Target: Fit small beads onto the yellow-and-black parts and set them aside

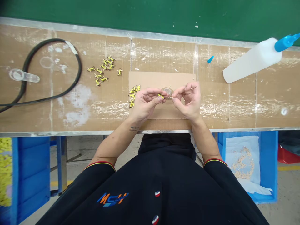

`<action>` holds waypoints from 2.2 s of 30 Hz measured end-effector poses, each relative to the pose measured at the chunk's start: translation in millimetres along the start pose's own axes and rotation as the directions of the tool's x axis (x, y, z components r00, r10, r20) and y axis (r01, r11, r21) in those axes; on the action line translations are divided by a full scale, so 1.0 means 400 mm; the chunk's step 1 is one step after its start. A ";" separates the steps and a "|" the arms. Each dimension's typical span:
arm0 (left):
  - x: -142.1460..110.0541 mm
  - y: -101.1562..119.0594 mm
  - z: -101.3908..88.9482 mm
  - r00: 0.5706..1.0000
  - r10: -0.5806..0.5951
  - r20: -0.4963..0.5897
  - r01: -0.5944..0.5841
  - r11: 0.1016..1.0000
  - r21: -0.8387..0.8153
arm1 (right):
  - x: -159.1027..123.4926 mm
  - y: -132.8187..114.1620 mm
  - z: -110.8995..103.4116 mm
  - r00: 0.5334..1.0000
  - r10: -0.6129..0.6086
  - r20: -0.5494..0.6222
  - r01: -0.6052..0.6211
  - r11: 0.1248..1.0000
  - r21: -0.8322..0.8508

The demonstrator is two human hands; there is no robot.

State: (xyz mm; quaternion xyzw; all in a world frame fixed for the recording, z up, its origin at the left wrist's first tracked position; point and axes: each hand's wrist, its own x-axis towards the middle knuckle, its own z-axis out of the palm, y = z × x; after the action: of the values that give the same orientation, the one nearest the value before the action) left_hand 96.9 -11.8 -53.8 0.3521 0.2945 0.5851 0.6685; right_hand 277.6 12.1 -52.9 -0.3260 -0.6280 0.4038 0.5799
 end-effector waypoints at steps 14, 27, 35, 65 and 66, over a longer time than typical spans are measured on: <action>0.005 0.001 0.004 0.997 -0.002 0.080 0.010 0.996 -0.094 | -0.003 -0.019 0.009 0.999 0.015 0.038 -0.017 0.998 0.058; -0.004 0.000 0.006 0.993 -0.048 0.104 0.052 0.998 -0.041 | -0.010 -0.008 0.015 0.996 0.000 0.089 -0.004 0.999 0.048; -0.003 0.002 0.004 0.999 0.010 0.052 -0.011 1.000 0.020 | -0.014 -0.005 0.017 0.995 -0.014 0.097 0.000 0.990 0.142; -0.007 -0.007 0.027 0.988 0.145 -0.051 -0.137 0.980 0.141 | -0.021 -0.004 0.026 0.997 0.069 0.027 -0.070 0.997 0.045; -0.008 -0.008 0.028 0.988 0.145 -0.052 -0.136 0.979 0.149 | -0.021 -0.005 0.027 0.997 0.072 0.025 -0.073 0.997 0.036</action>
State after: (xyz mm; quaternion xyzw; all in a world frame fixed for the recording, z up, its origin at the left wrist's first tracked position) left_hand 107.1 -16.5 -50.1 0.4011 0.3316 0.6187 0.5886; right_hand 268.0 2.4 -55.1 -0.3329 -0.6150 0.4401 0.5633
